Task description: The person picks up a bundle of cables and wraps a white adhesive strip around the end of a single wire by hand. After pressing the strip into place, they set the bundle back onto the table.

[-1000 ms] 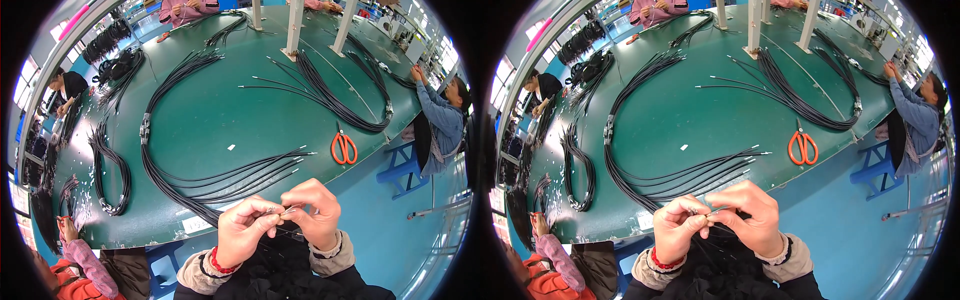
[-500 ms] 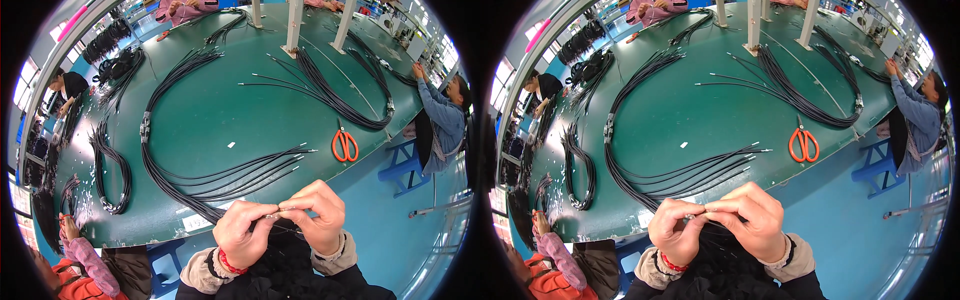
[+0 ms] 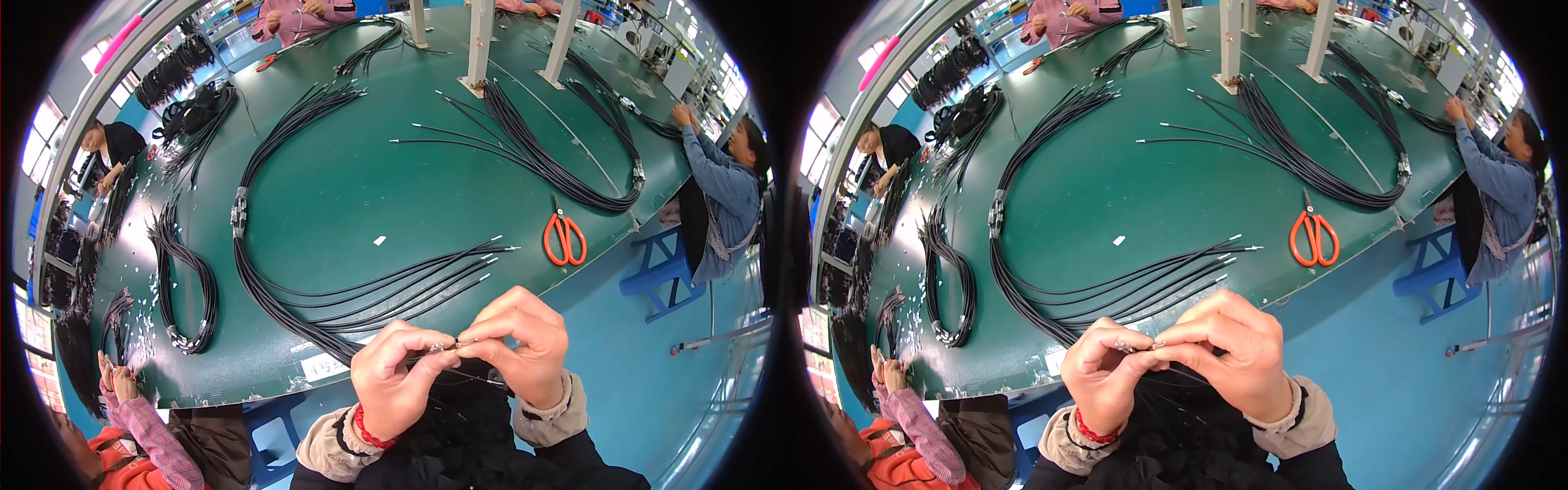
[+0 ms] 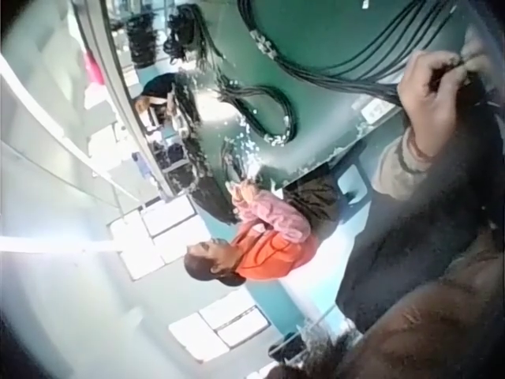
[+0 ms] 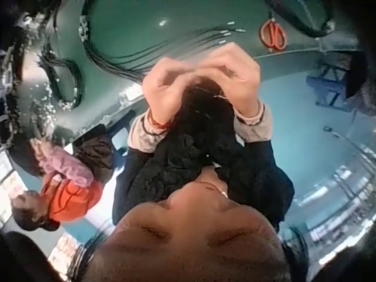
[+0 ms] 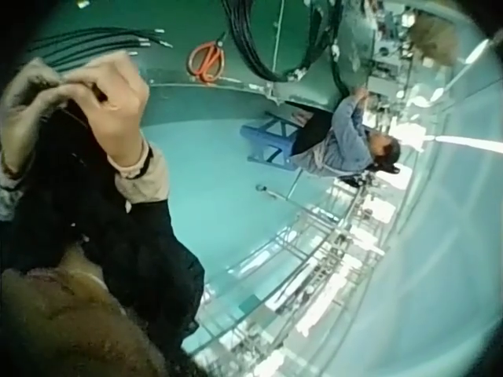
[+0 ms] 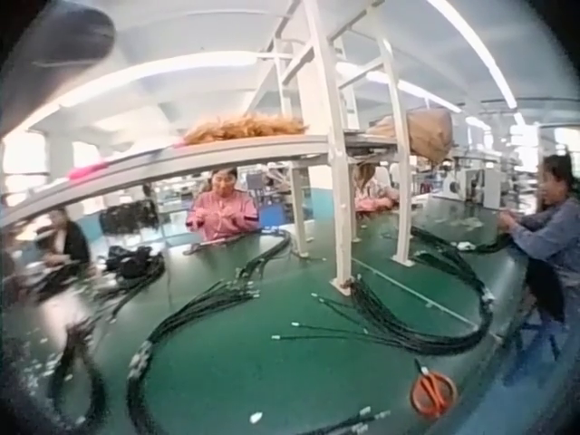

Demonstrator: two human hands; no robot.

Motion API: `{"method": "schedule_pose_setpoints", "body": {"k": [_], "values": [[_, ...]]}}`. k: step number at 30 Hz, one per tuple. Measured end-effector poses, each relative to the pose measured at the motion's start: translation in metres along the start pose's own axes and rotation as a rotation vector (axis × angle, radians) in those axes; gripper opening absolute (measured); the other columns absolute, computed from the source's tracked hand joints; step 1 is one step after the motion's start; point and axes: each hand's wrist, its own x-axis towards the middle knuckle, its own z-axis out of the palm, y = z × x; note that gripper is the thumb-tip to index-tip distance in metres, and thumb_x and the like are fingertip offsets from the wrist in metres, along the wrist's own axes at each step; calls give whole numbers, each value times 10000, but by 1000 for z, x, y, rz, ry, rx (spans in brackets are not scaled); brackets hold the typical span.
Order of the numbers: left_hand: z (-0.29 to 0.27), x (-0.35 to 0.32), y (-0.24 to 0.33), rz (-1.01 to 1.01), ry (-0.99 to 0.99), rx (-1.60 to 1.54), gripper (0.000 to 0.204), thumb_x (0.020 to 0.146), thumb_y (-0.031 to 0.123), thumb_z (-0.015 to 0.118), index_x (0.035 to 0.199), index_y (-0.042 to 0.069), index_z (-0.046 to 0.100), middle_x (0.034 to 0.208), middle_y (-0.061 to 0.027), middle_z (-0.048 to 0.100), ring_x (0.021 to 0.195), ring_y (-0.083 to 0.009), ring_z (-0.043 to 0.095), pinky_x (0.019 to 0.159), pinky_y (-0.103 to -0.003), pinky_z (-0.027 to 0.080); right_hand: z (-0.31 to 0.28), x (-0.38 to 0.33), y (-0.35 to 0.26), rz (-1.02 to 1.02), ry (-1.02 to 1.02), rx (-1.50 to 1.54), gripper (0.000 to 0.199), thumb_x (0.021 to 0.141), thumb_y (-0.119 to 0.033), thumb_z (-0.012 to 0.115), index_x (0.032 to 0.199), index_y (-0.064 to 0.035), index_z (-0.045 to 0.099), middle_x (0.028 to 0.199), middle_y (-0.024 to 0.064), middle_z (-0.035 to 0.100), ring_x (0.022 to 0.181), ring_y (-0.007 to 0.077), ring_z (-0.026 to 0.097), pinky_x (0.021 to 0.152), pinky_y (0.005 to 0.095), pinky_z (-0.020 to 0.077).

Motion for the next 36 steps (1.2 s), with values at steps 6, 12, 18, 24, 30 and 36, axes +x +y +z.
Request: {"method": "schedule_pose_setpoints", "body": {"k": [6, 12, 18, 24, 30, 36], "values": [[-13, 8, 5, -337, -220, -430, 216, 702, -101, 695, 893, -20, 631, 756, -78, 617, 702, -149, 641, 580, -239, 511, 4, 6, 5, 39, -86, 246, 124, 659, -19, 758, 753, -30, 678, 721, 61, 594, 605, 122, 557, 506, 235, 425], [-11, 10, 1, 121, -95, 80, 242, 656, -63, 747, 867, 10, 655, 722, -62, 610, 640, -142, 611, 543, -236, 483, 13, 3, -9, 46, -2, 38, 122, 660, -10, 752, 757, -28, 681, 714, 60, 589, 602, 124, 554, 502, 234, 419], [-6, 5, -6, 197, 41, 212, 249, 619, -50, 769, 836, 35, 681, 692, -47, 606, 583, -134, 558, 493, -235, 423, 11, -3, -10, 4, 32, -99, 132, 648, -7, 763, 748, -30, 681, 704, 58, 585, 593, 118, 553, 496, 231, 415], [-6, -2, -12, 128, 50, 167, 228, 647, -44, 754, 849, 33, 682, 692, -48, 606, 585, -130, 559, 488, -234, 416, 11, -9, -7, 48, 33, -164, 152, 637, -41, 789, 751, -42, 688, 699, 40, 597, 566, 113, 537, 485, 216, 385], [-13, 1, -13, -31, -145, 3, 183, 697, -105, 695, 862, -45, 642, 771, -85, 598, 660, -138, 597, 572, -221, 471, 8, 1, 10, 119, -63, 108, 140, 641, -4, 771, 743, -31, 680, 710, 55, 584, 597, 109, 547, 500, 227, 406], [-16, 7, -17, -38, -230, -45, 173, 718, -113, 677, 870, -48, 628, 775, -106, 591, 673, -163, 624, 596, -243, 509, 3, 2, 12, 145, -145, 172, 138, 658, -4, 759, 773, -33, 688, 742, 55, 583, 598, 110, 542, 501, 227, 403]]}}
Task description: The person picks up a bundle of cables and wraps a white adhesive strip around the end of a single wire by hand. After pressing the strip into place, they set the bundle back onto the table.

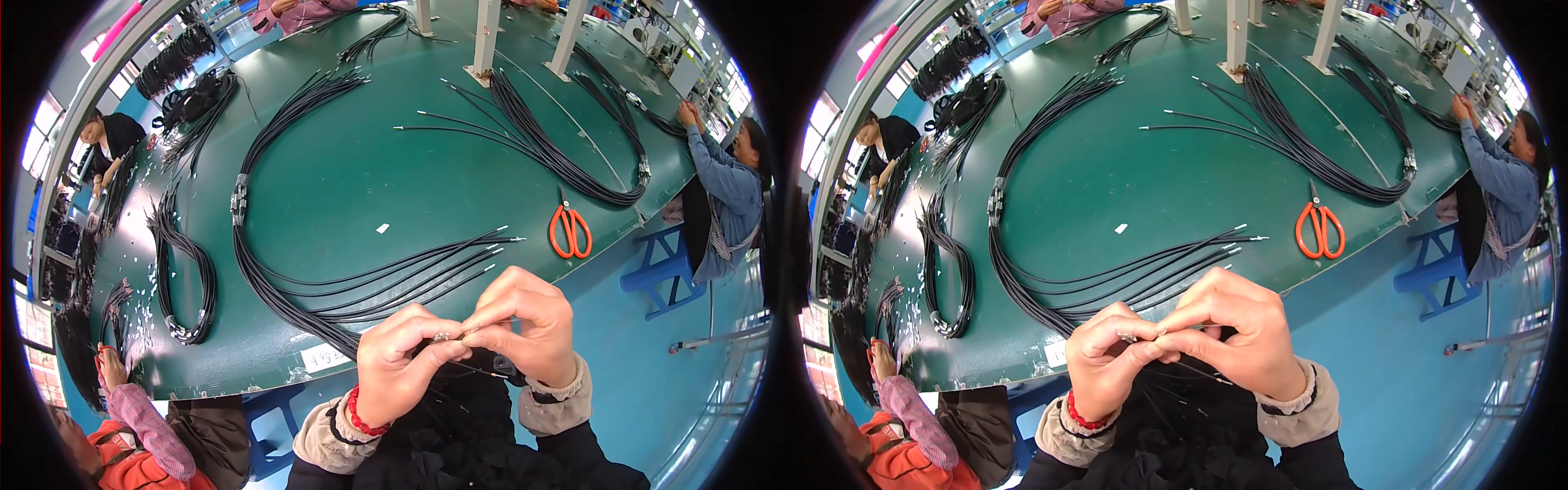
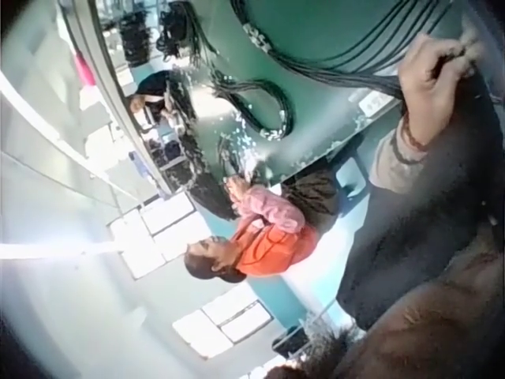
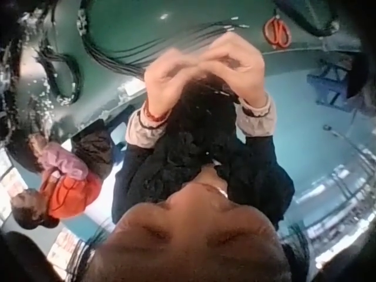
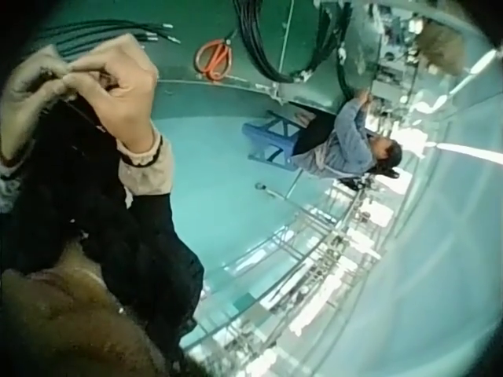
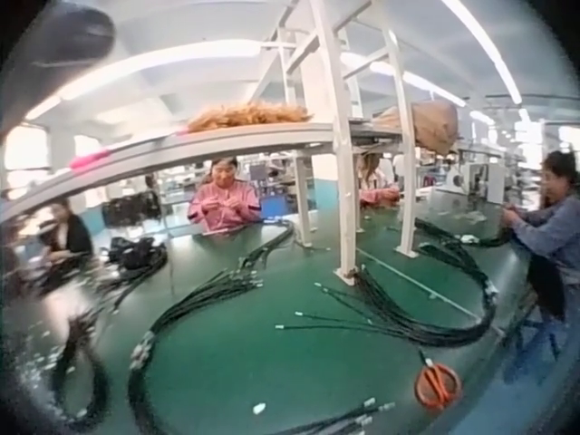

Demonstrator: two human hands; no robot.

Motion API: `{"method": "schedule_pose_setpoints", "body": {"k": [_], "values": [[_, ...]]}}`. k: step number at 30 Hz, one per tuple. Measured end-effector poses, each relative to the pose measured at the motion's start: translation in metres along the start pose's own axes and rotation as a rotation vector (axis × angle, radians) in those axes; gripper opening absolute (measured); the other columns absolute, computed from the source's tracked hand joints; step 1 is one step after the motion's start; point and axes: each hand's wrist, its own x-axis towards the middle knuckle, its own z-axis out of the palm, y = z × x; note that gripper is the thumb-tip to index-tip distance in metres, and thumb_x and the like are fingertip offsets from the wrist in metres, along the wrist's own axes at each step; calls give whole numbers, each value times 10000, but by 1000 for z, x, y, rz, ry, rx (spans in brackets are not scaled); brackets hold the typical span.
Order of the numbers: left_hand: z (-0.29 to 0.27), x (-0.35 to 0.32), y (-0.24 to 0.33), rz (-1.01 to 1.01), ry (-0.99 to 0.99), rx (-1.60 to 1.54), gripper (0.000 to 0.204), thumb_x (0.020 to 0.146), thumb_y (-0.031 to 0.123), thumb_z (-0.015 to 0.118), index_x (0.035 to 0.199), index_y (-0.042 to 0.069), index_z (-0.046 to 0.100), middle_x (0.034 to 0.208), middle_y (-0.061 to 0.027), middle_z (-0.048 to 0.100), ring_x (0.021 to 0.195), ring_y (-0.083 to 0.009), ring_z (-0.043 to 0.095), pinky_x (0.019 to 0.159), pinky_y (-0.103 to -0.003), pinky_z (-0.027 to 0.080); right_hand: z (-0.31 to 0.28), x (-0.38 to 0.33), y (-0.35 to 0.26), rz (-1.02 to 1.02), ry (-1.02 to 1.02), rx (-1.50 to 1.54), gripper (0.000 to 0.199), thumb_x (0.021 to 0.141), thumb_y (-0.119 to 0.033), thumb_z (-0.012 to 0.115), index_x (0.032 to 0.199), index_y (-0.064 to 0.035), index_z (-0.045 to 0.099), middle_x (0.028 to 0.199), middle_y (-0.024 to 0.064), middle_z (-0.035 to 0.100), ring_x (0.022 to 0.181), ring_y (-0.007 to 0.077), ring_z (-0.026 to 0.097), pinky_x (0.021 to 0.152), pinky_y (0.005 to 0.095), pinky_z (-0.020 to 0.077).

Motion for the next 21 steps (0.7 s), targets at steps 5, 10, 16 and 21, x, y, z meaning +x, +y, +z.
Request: {"method": "schedule_pose_setpoints", "body": {"k": [5, 10, 16, 21], "values": [[11, -2, -4, 172, 204, 201, 181, 691, -75, 711, 847, -13, 646, 731, -87, 610, 651, -162, 617, 559, -241, 480, 10, -3, 0, -93, 93, -123, 150, 697, -11, 750, 837, -32, 699, 758, 42, 597, 579, 73, 523, 450, 198, 370], [10, -7, -8, 95, 268, 186, 198, 670, -49, 739, 842, 2, 656, 715, -73, 617, 630, -148, 602, 538, -231, 453, 15, -5, 7, -204, 132, -206, 147, 685, -12, 761, 815, -32, 696, 738, 41, 584, 564, 76, 519, 438, 197, 373], [7, -8, -7, 61, 237, 109, 178, 698, -51, 726, 855, -11, 653, 717, -68, 614, 633, -133, 601, 540, -222, 453, 15, -8, -2, -133, 155, -216, 140, 671, -9, 773, 775, -31, 683, 722, 38, 572, 561, 75, 521, 441, 196, 379], [6, -9, -3, 38, 195, -51, 102, 748, -75, 673, 837, -58, 628, 757, -96, 591, 645, -154, 616, 560, -235, 500, 15, -6, -3, -15, 113, -86, 157, 630, -6, 783, 714, -27, 652, 705, 44, 563, 594, 111, 530, 508, 228, 398]]}}
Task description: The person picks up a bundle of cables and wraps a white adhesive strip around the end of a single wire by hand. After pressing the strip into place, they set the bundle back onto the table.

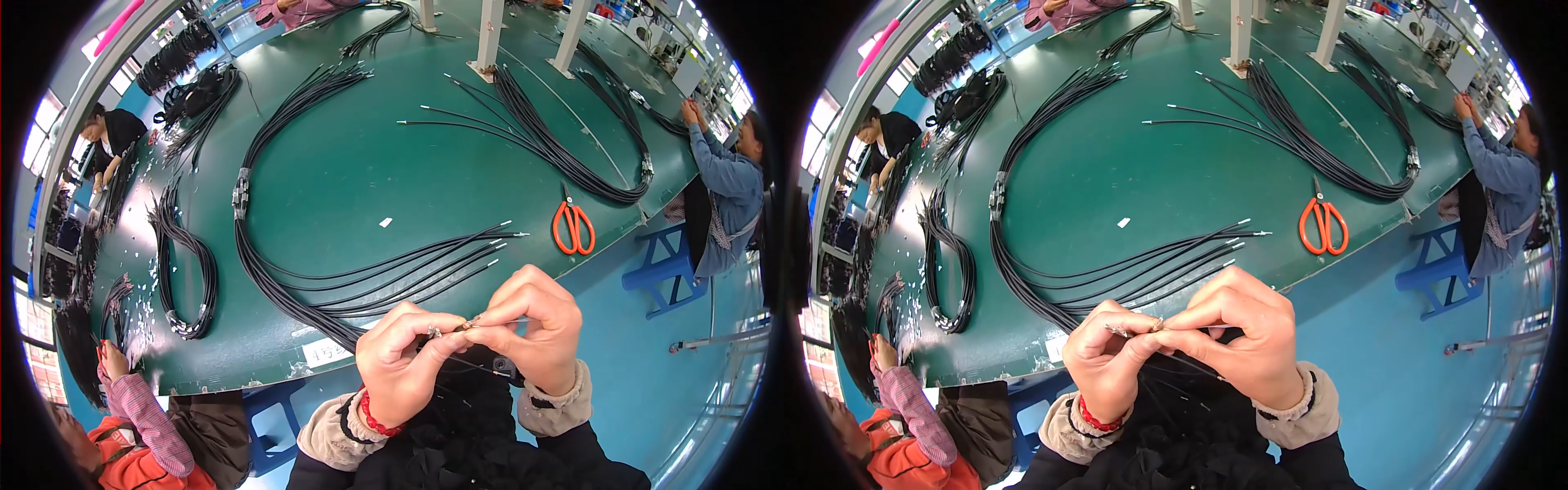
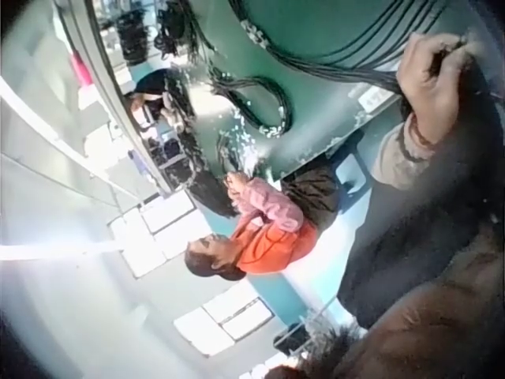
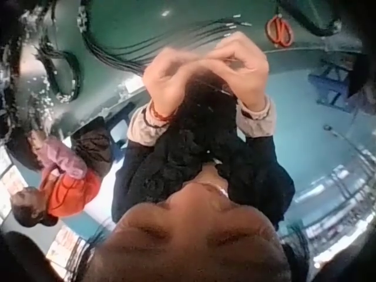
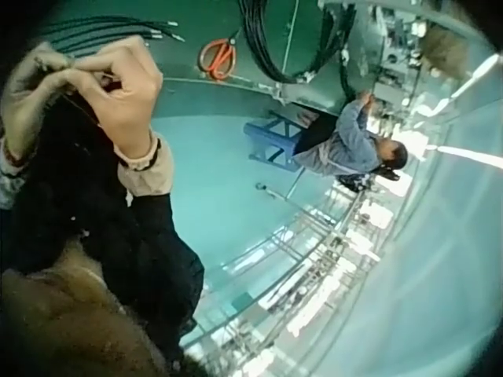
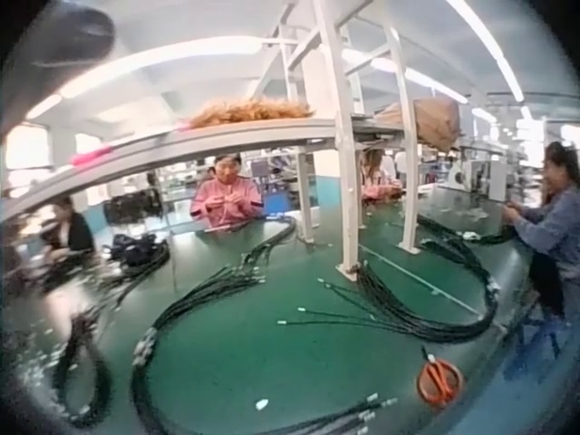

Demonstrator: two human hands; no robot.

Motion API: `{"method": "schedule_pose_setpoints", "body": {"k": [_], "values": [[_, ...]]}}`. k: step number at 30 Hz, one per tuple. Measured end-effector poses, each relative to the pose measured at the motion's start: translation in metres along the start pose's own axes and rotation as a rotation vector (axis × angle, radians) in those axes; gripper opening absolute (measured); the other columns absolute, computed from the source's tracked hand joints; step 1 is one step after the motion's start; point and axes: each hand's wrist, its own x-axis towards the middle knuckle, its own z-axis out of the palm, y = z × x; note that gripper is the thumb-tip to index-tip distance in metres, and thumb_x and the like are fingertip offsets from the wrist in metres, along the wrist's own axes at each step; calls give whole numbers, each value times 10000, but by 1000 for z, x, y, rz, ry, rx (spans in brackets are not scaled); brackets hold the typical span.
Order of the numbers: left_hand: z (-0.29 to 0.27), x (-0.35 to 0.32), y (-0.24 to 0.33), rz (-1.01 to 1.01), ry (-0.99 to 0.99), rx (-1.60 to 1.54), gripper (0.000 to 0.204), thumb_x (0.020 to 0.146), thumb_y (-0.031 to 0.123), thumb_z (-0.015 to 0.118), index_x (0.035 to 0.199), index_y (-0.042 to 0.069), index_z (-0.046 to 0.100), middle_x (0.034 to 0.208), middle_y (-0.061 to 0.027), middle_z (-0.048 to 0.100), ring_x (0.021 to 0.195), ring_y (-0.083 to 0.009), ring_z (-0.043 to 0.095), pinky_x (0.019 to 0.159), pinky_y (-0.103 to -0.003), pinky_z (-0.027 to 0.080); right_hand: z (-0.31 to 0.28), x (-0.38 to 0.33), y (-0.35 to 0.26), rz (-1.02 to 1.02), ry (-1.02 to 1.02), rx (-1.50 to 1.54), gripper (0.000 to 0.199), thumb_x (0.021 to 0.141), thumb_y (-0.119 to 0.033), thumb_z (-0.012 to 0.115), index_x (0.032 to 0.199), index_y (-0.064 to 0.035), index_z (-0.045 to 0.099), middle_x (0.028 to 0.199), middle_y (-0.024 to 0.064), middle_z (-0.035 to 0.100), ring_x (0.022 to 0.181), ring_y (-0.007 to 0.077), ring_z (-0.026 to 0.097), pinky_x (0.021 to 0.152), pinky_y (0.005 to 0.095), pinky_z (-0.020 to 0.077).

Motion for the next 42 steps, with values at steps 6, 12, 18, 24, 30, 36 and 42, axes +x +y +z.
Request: {"method": "schedule_pose_setpoints", "body": {"k": [6, 12, 18, 24, 30, 36, 42], "values": [[-5, 3, 3, -99, -78, -74, 71, 772, -80, 650, 833, -82, 614, 773, -114, 580, 660, -188, 640, 574, -257, 535, 3, 4, 10, 63, -41, 184, 133, 653, 2, 767, 730, -32, 663, 711, 33, 567, 614, 102, 529, 526, 231, 404], [-13, 10, 2, -167, -220, -160, 68, 793, -54, 644, 859, -62, 633, 764, -101, 599, 659, -172, 650, 567, -240, 523, -4, 13, 23, 27, -192, 317, 113, 669, 1, 754, 722, -30, 659, 738, 46, 575, 642, 110, 526, 557, 230, 402], [-19, 13, 6, -281, -307, -320, 70, 779, -72, 644, 843, -79, 618, 768, -131, 579, 664, -236, 657, 582, -285, 550, -3, 14, 27, -6, -285, 388, 108, 690, -32, 748, 723, -33, 646, 760, 43, 573, 651, 111, 516, 572, 229, 395], [-23, 15, 7, -403, -345, -442, 66, 775, -73, 648, 836, -81, 622, 767, -135, 579, 651, -239, 650, 576, -293, 551, 8, 8, 25, 186, -293, 688, 85, 747, -58, 715, 819, -33, 677, 715, 10, 521, 692, 116, 499, 616, 244, 398], [-25, 10, 8, -412, -355, -455, 86, 817, -21, 644, 896, -55, 643, 810, -104, 608, 687, -168, 652, 599, -237, 508, 9, 4, 18, 251, -189, 696, 155, 693, -90, 770, 775, -34, 651, 660, -21, 424, 628, 94, 399, 553, 238, 323], [-26, 10, 16, -438, -303, -392, 105, 823, -14, 640, 922, -50, 650, 814, -93, 606, 744, -164, 648, 633, -232, 505, 6, 0, 12, -31, -165, 230, 212, 623, -111, 812, 723, -42, 638, 648, -29, 386, 581, 90, 344, 522, 249, 286], [-21, 8, 3, -224, -153, -355, 152, 791, -30, 649, 941, -55, 636, 824, -112, 598, 779, -175, 598, 683, -250, 483, 11, -11, 16, -77, -83, 135, 207, 604, -73, 806, 737, -38, 651, 645, -27, 405, 562, 97, 358, 510, 257, 283]]}}
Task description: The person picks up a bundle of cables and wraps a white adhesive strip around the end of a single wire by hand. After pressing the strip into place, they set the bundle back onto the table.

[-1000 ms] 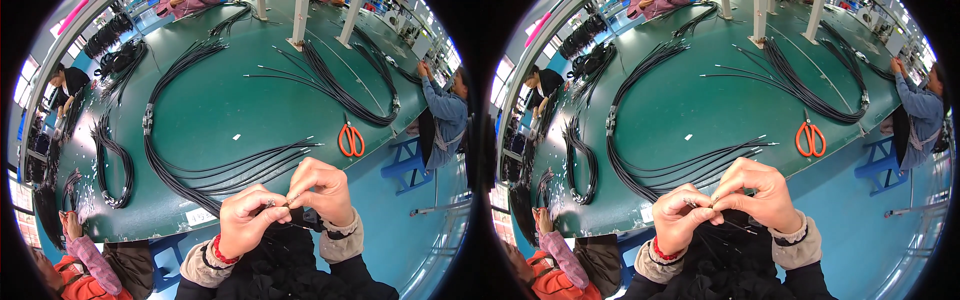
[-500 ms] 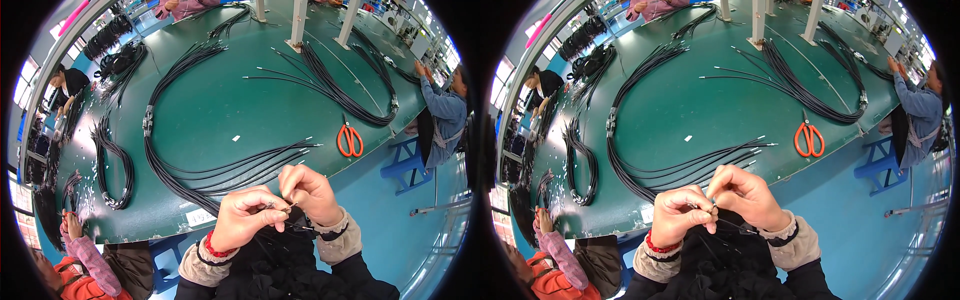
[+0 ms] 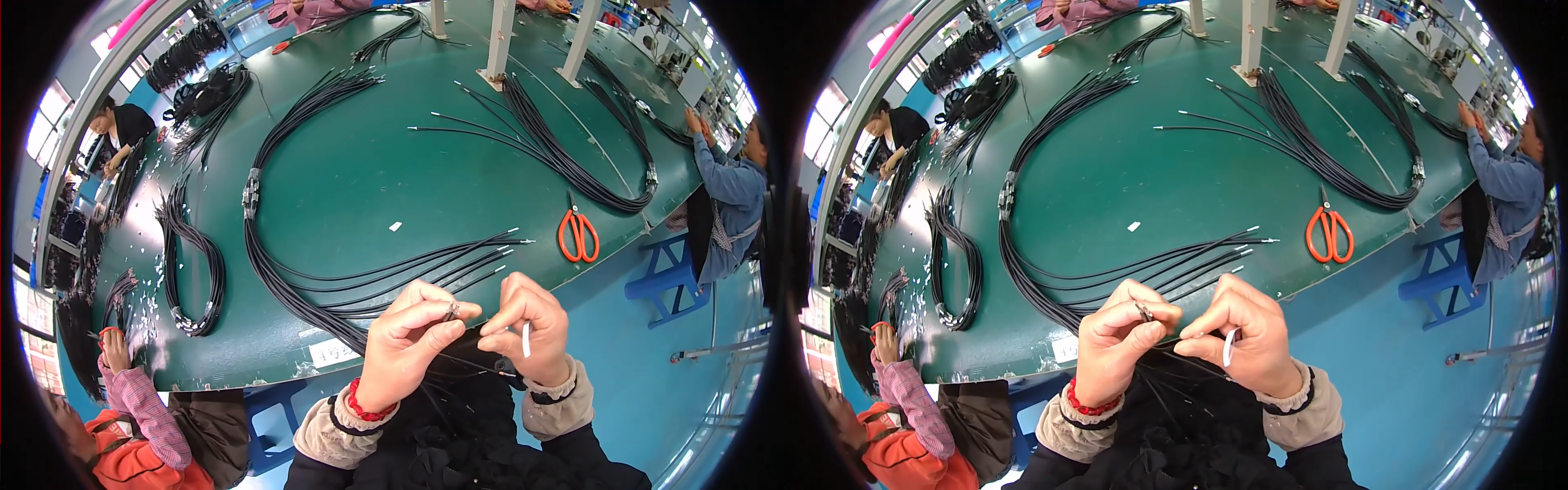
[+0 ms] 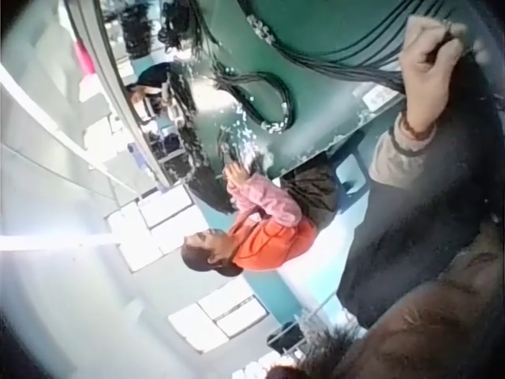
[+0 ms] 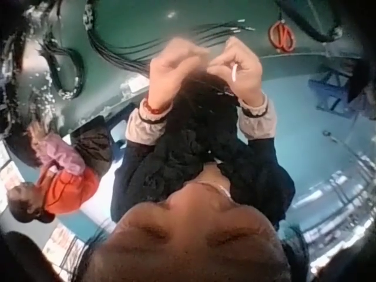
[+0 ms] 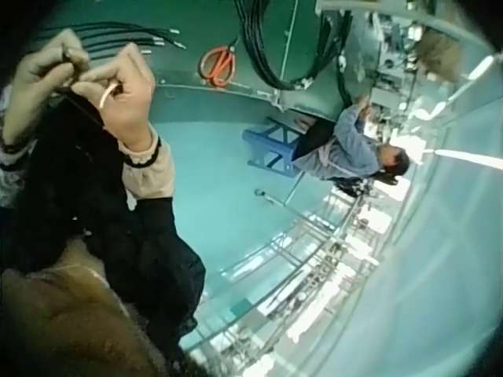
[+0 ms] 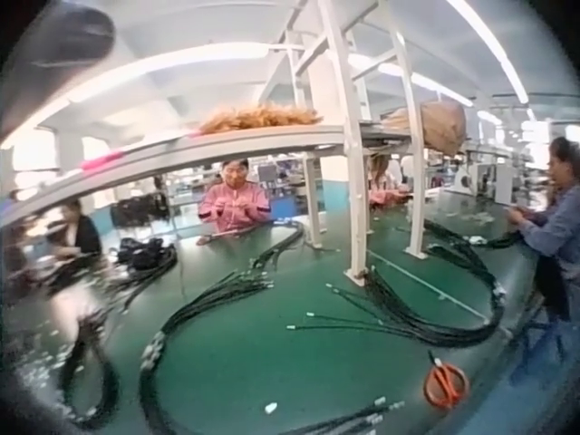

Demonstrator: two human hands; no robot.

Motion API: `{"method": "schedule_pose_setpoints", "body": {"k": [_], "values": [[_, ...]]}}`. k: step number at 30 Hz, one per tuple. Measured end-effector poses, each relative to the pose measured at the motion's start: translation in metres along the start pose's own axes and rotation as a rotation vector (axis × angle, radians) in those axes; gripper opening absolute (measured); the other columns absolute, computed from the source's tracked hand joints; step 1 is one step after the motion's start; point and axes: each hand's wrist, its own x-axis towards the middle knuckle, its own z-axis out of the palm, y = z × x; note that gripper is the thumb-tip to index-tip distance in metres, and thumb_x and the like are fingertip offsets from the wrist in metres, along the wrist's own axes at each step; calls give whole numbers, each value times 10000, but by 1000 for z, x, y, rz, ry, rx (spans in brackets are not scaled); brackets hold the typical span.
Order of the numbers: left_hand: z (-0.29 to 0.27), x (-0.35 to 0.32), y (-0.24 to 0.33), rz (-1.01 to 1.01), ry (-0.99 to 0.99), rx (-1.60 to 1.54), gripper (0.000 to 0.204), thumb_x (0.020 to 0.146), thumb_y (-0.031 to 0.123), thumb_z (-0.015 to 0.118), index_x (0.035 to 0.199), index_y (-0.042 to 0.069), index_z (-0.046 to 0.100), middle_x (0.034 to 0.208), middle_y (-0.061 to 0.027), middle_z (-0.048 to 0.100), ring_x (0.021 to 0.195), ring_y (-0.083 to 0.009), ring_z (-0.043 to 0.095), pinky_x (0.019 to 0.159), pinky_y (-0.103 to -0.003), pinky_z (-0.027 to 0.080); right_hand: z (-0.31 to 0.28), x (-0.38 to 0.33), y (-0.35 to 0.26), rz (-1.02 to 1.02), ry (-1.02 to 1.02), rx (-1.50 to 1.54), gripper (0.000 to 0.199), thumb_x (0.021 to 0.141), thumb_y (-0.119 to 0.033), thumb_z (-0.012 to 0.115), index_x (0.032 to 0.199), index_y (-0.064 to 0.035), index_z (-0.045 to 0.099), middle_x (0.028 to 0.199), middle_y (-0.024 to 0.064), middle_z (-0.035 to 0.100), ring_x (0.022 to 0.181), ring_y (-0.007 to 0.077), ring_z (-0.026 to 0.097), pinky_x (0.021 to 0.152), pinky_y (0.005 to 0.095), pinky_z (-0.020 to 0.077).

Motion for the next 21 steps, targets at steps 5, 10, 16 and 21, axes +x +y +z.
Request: {"method": "schedule_pose_setpoints", "body": {"k": [5, 10, 16, 21], "values": [[-3, -2, -1, 24, 33, 155, 130, 753, -42, 684, 870, -30, 628, 793, -86, 598, 763, -150, 564, 691, -238, 472, -11, -3, -16, 32, -302, 110, 234, 593, -71, 810, 745, -24, 637, 617, -33, 392, 560, 96, 372, 502, 260, 282], [-1, -5, -1, 26, 17, 145, 179, 697, -82, 721, 785, -3, 587, 776, -83, 598, 717, -136, 559, 665, -236, 470, -25, 3, -16, 142, -98, 242, 277, 571, -50, 811, 807, -18, 670, 584, -36, 369, 540, 86, 363, 490, 261, 269], [3, -11, -2, 6, 64, 103, 229, 674, -111, 731, 777, 10, 566, 760, -85, 602, 703, -131, 576, 634, -233, 472, -7, 17, -26, 141, -54, 43, 258, 585, -33, 801, 814, -18, 684, 572, -40, 364, 524, 77, 336, 479, 258, 250], [-1, -11, -3, -20, 3, 172, 227, 680, -91, 740, 775, 5, 558, 757, -98, 618, 704, -143, 601, 626, -245, 488, -8, 17, -24, 118, -77, 15, 208, 611, -33, 791, 779, -5, 672, 552, -45, 367, 527, 71, 339, 479, 248, 251]]}}
